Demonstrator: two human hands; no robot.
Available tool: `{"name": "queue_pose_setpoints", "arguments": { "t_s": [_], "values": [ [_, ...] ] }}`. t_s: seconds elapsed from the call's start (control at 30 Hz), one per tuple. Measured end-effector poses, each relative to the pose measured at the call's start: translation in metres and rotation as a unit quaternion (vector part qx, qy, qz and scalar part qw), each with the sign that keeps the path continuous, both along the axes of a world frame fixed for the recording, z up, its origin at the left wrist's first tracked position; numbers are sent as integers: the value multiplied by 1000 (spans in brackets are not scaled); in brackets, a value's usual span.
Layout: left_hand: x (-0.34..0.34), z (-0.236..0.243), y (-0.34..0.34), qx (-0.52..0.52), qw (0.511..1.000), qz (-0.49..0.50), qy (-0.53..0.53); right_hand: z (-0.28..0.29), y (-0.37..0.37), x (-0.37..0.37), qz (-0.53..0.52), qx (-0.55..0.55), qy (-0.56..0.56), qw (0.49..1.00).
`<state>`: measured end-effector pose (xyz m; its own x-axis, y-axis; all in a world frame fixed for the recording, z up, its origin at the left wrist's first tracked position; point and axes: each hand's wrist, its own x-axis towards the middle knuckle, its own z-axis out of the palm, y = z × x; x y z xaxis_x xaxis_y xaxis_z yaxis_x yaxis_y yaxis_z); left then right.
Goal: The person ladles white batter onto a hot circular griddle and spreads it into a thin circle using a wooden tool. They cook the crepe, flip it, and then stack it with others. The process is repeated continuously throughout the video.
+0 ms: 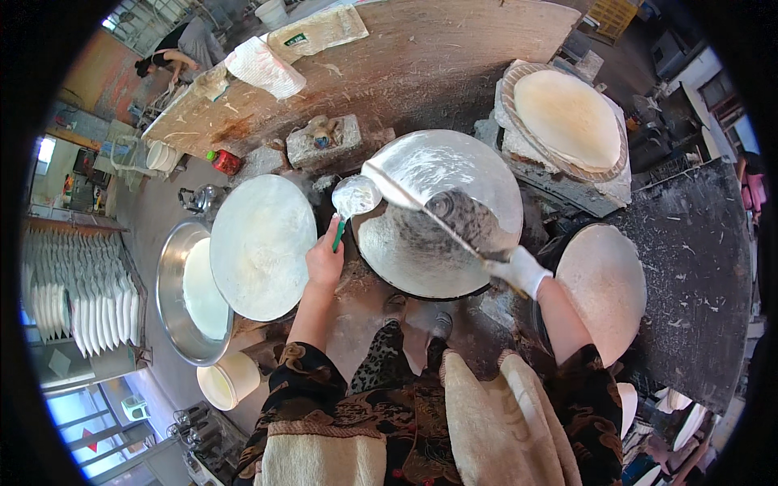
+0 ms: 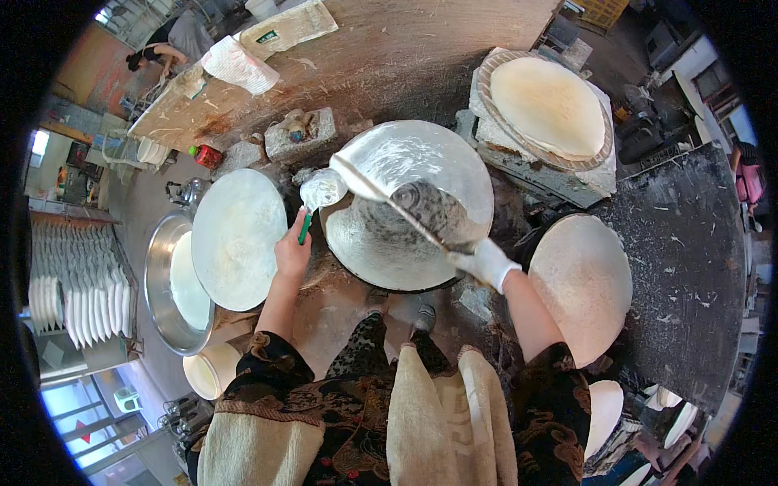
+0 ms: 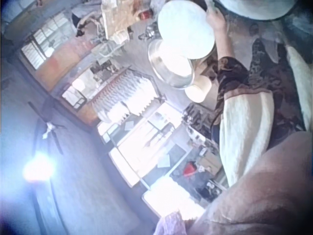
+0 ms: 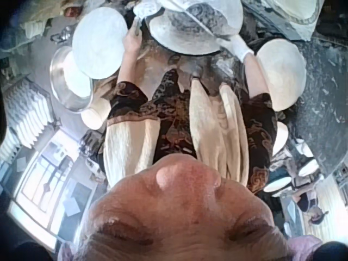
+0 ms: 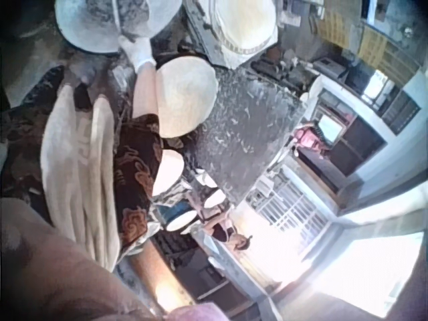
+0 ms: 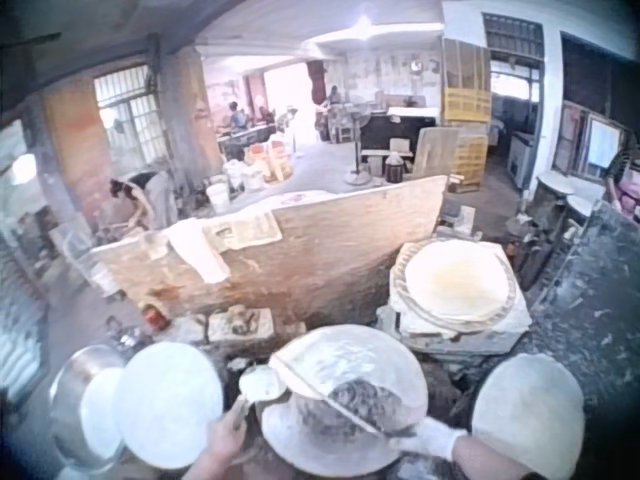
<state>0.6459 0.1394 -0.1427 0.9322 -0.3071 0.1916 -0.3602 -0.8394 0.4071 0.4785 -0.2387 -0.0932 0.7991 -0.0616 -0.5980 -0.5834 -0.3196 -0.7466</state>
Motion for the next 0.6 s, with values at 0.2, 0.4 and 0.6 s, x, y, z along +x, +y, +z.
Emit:
{"name": "queue_pose_setpoints", "arguments": {
  "t_s": [0.2, 0.4, 0.6],
  "values": [
    [-44, 2, 12, -34, 998, 56, 1, 13, -41, 24, -70, 36, 0, 997],
    [-79, 5, -1, -20, 998, 53, 16, 10, -6, 52, 76, -34, 38, 996],
    [-116, -4, 12, -77, 994, 78, 2, 21, -34, 53, 75, 3, 37, 997]
  ]
}}
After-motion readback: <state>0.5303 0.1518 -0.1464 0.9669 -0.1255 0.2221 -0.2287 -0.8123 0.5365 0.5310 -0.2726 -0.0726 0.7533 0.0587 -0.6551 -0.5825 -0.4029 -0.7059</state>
